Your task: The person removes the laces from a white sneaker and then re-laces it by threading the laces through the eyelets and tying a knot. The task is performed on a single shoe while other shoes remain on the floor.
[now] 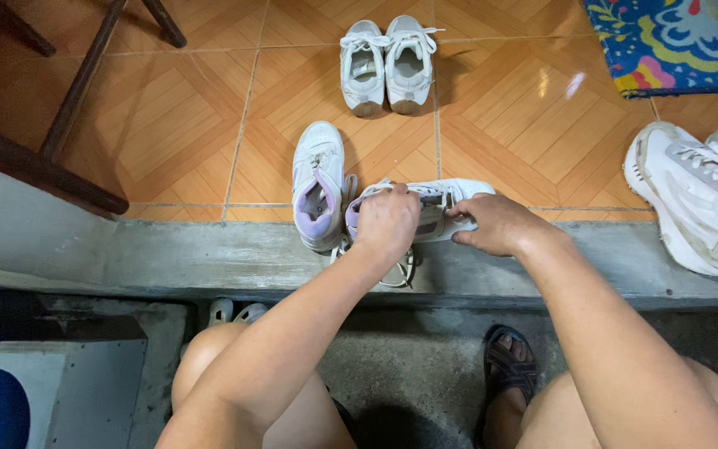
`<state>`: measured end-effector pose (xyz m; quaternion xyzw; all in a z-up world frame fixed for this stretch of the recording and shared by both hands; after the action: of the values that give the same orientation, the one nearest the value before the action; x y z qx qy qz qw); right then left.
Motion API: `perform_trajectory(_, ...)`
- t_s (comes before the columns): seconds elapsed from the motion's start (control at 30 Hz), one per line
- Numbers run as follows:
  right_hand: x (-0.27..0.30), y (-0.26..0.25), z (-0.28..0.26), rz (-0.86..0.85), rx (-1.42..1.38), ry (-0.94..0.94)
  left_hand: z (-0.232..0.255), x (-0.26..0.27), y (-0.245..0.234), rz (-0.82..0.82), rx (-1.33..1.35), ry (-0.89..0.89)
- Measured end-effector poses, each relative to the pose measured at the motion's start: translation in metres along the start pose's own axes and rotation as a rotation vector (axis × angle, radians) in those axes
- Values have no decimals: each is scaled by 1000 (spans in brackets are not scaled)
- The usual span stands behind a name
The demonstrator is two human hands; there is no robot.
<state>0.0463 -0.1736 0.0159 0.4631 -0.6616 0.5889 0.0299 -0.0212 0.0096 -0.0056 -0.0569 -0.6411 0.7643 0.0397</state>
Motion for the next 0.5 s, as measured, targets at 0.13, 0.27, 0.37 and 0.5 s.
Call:
perform_trajectory(0.13, 3, -8, -4, 69, -8, 37, 2, 3, -1, -16, 160, -33)
perform_trajectory(0.27, 10, -19, -12, 218, -171, 48, -2, 4, 7, -209, 572, -141)
perform_trajectory(0.37, 9, -23, -24, 309, -397, -21, -4, -3, 0, 53, 860, 105)
perform_trajectory(0.5, 5, -25, -40, 157, -1053, -587, -13, -18, -13, -172, 1296, 26)
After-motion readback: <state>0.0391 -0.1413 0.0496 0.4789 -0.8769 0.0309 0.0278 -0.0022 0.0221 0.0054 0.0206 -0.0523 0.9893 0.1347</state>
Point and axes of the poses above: each hand's wrist, its own x-axis away from the middle knuckle, its own y-axis out of the palm, z = x × y, the point moved 2 cm from there along -x, towards the middle knuckle, and after that the axes turned 15 degrees about -z, right-handed, at the moved point
